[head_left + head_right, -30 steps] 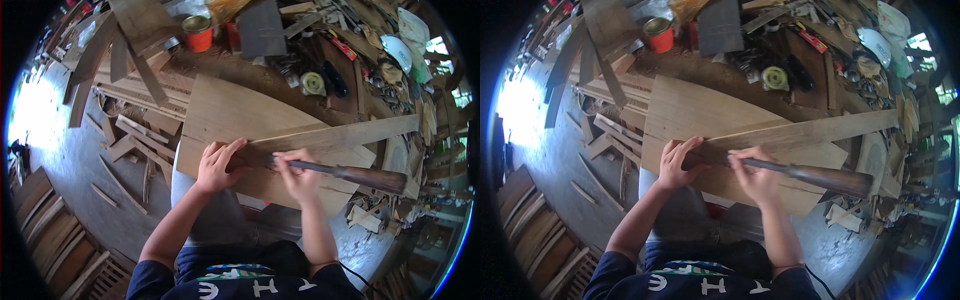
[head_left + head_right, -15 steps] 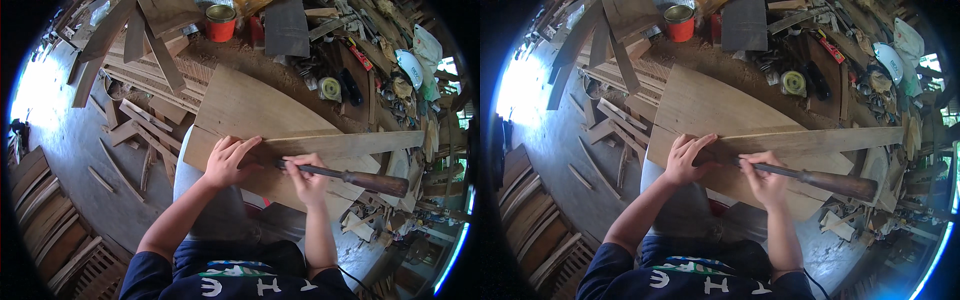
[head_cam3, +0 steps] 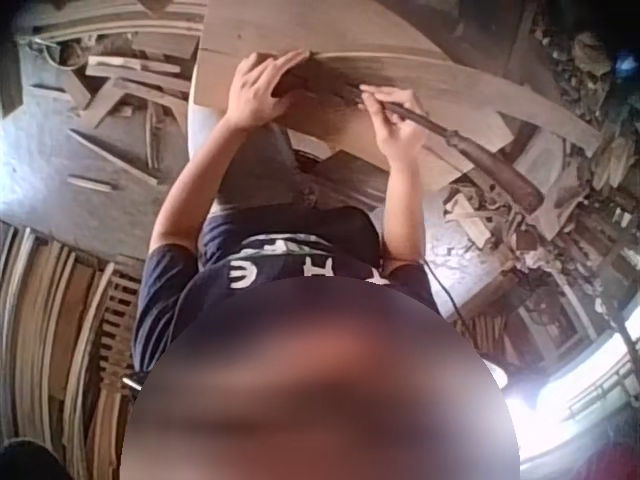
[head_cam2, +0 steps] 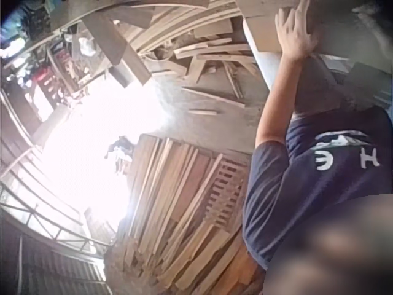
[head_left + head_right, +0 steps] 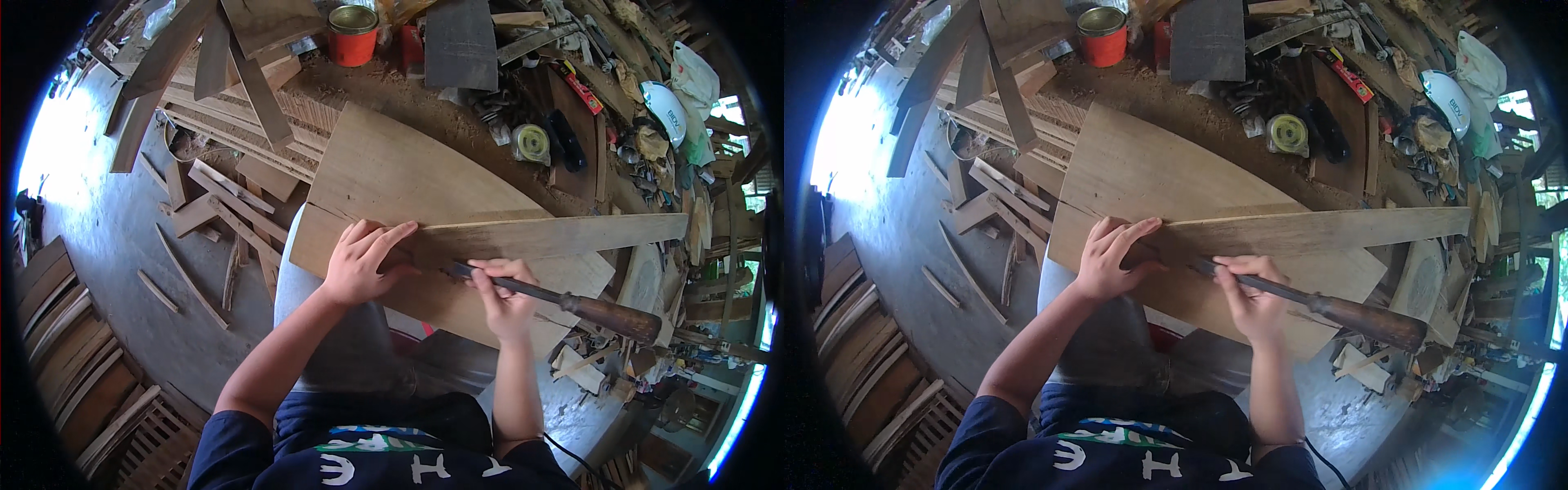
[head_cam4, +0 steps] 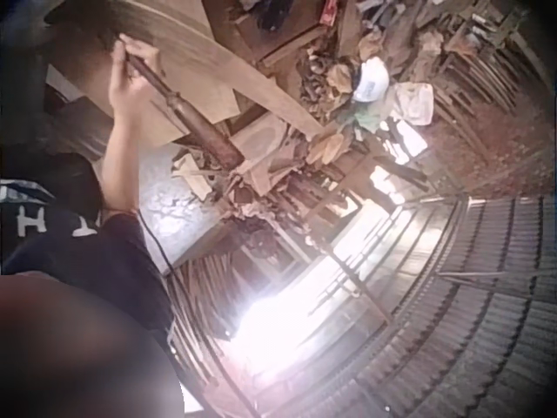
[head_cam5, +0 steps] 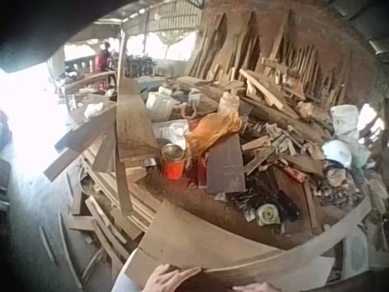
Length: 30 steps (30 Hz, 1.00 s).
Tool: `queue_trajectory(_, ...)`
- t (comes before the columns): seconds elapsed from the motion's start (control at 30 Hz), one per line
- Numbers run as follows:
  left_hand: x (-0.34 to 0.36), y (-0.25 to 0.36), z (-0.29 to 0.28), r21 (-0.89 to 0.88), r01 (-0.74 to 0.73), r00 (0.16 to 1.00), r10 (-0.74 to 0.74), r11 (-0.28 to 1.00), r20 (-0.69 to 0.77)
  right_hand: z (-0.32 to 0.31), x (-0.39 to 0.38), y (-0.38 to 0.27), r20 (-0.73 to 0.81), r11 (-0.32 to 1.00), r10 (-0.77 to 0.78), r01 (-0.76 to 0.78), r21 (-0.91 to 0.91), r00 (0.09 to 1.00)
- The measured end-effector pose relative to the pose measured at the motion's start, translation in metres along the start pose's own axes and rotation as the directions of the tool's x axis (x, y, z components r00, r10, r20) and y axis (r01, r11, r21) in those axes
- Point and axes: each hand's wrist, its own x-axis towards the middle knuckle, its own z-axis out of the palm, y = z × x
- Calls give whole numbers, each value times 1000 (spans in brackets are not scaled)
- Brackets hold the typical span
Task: The person uses a chisel to carve and mark a piece of wood on a workbench in a workshop.
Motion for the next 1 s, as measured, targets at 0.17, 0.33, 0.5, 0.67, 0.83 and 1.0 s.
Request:
queue_trajectory(0.17, 2, 0, 0, 3, -18, 1000, 18, 1000, 3, -20, 0, 0, -114, 992, 66, -52, 116, 991)
queue_trajectory(0.33, 0, 1, 1, 4, 3, 1000, -3, 1000, 13, 20, -5, 7, 35, 1000, -14, 15, -26, 999)
queue_trajectory(0.5, 2, 1, -2, 3, -11, 1000, 11, 1000, -2, 15, -4, 5, 26, 1000, 2, -1, -25, 1000)
queue_trajectory(0.67, 1, 2, -2, 16, -11, 1000, 10, 1000, 10, 12, -3, 7, 4, 1000, -23, 23, -20, 1000)
queue_trajectory(0.83, 2, 0, 0, -2, -9, 1000, 9, 1000, 7, 28, 2, 3, 88, 992, -95, 102, -78, 992)
queue_trajectory(1.0, -1, -1, -1, -19, -8, 1000, 8, 1000, -12, 3, 7, 1, -116, 992, 63, -49, 117, 991)
